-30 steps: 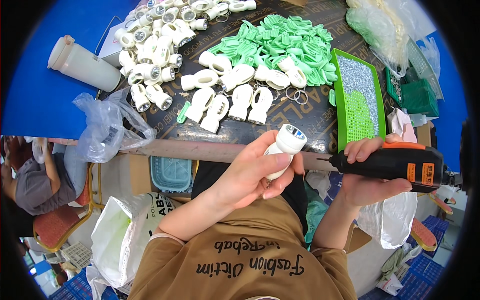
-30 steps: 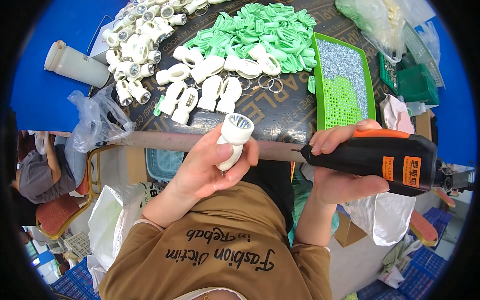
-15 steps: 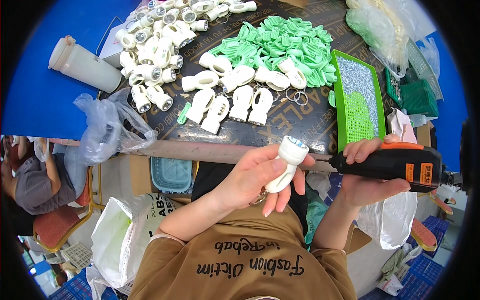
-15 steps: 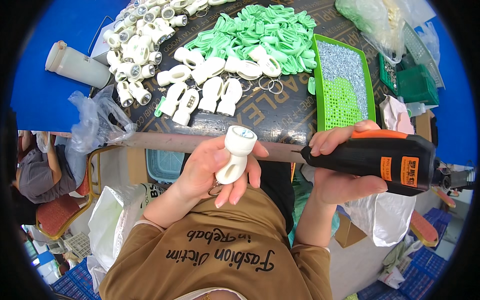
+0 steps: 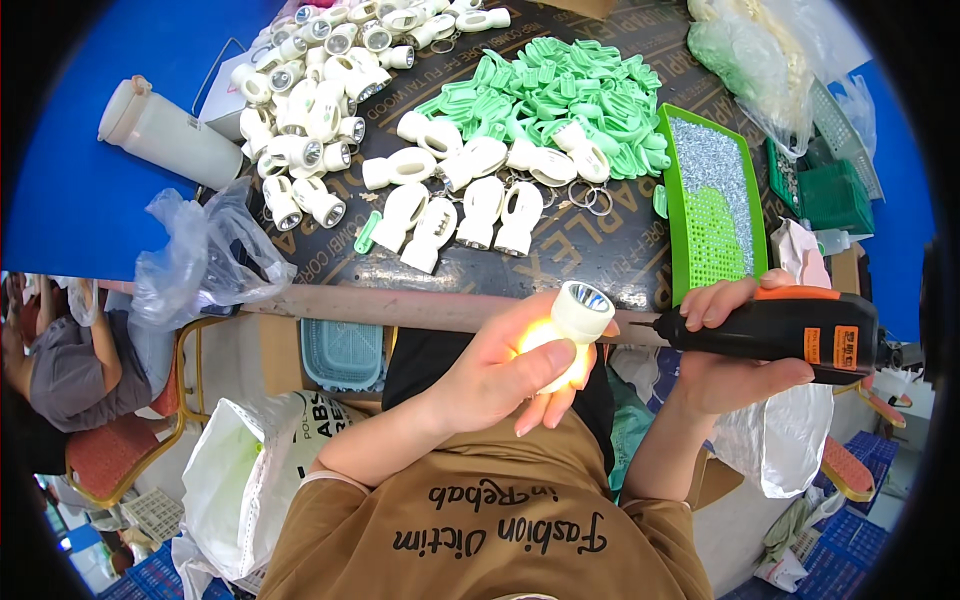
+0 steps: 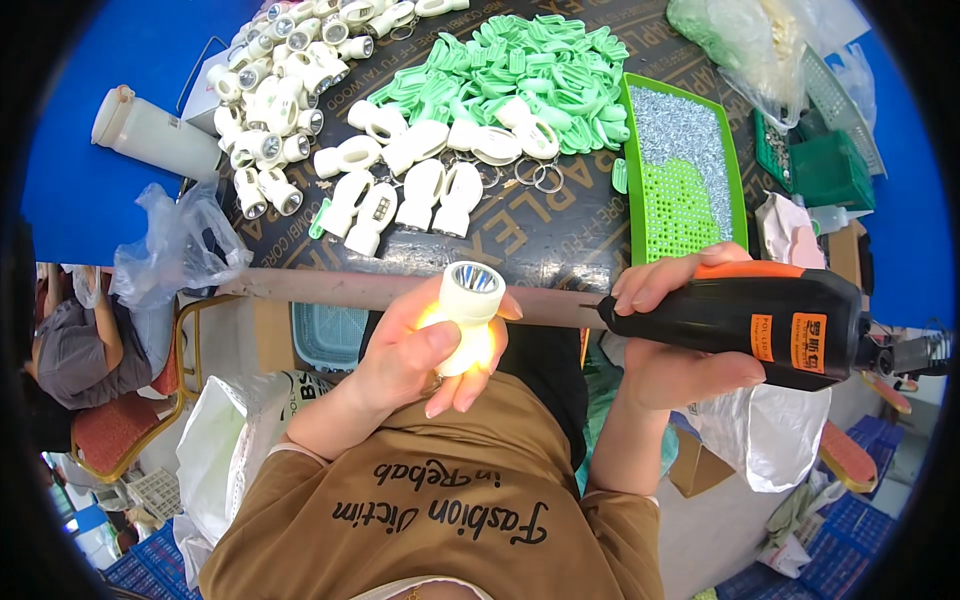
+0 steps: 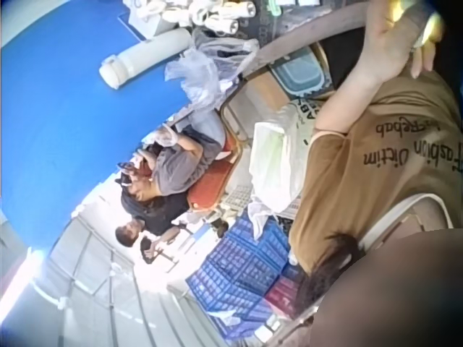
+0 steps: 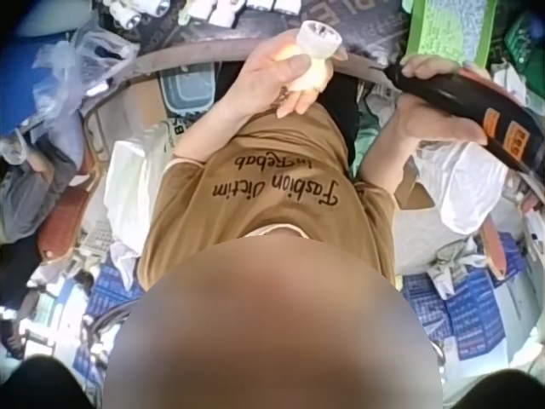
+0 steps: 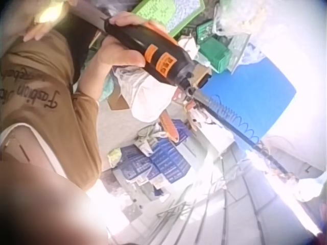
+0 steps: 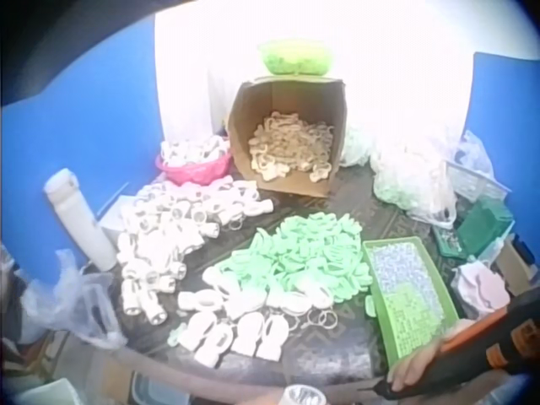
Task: Assembling small plastic flashlights using an electric screwdriver.
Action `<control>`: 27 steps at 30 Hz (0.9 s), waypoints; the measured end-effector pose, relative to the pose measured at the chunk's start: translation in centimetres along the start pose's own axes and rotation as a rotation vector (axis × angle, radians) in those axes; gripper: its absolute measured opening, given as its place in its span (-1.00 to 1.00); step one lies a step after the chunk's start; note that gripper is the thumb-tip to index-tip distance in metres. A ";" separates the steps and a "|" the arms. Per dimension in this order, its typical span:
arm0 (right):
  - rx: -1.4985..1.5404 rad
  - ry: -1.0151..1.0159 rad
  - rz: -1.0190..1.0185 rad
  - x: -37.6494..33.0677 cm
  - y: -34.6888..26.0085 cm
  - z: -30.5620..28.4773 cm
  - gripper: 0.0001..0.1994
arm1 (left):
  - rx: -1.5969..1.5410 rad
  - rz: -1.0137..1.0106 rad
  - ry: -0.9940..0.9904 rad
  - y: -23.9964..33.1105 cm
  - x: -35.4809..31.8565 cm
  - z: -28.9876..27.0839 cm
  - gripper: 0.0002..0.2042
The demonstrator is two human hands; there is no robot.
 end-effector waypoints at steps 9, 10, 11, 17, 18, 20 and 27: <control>0.029 0.011 -0.013 0.0 0.2 0.1 -0.14 | -0.012 -0.032 0.087 -0.1 -0.1 0.1 -0.60; 0.027 0.011 -0.014 0.0 0.1 0.1 -0.14 | -0.044 -0.024 0.076 -0.2 0.0 0.1 -0.61; 0.009 0.013 -0.015 0.1 0.0 0.1 -0.14 | -0.044 -0.025 0.075 -0.1 0.0 0.1 -0.61; -0.002 0.014 -0.019 -0.1 0.1 0.2 -0.14 | 0.004 -0.006 0.056 0.1 -0.2 0.4 -0.61; 0.015 0.010 -0.021 -0.1 0.1 0.2 -0.14 | 0.014 0.010 0.055 -0.1 -0.2 0.4 -0.62; 0.035 0.004 -0.017 -0.1 0.2 0.2 -0.14 | 0.024 0.026 0.051 -0.1 -0.2 0.3 -0.63; 0.018 0.005 0.000 -0.1 0.2 0.3 -0.14 | 0.095 0.032 0.028 0.3 -0.3 0.6 -0.67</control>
Point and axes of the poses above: each hand's wrist, its own x-axis towards the middle knuckle, its own z-axis out of the palm, y = z × x, the point moved 5 cm from there along x, towards the middle knuckle, and after that the axes turned 15 degrees about -z, right-handed, at the moved point
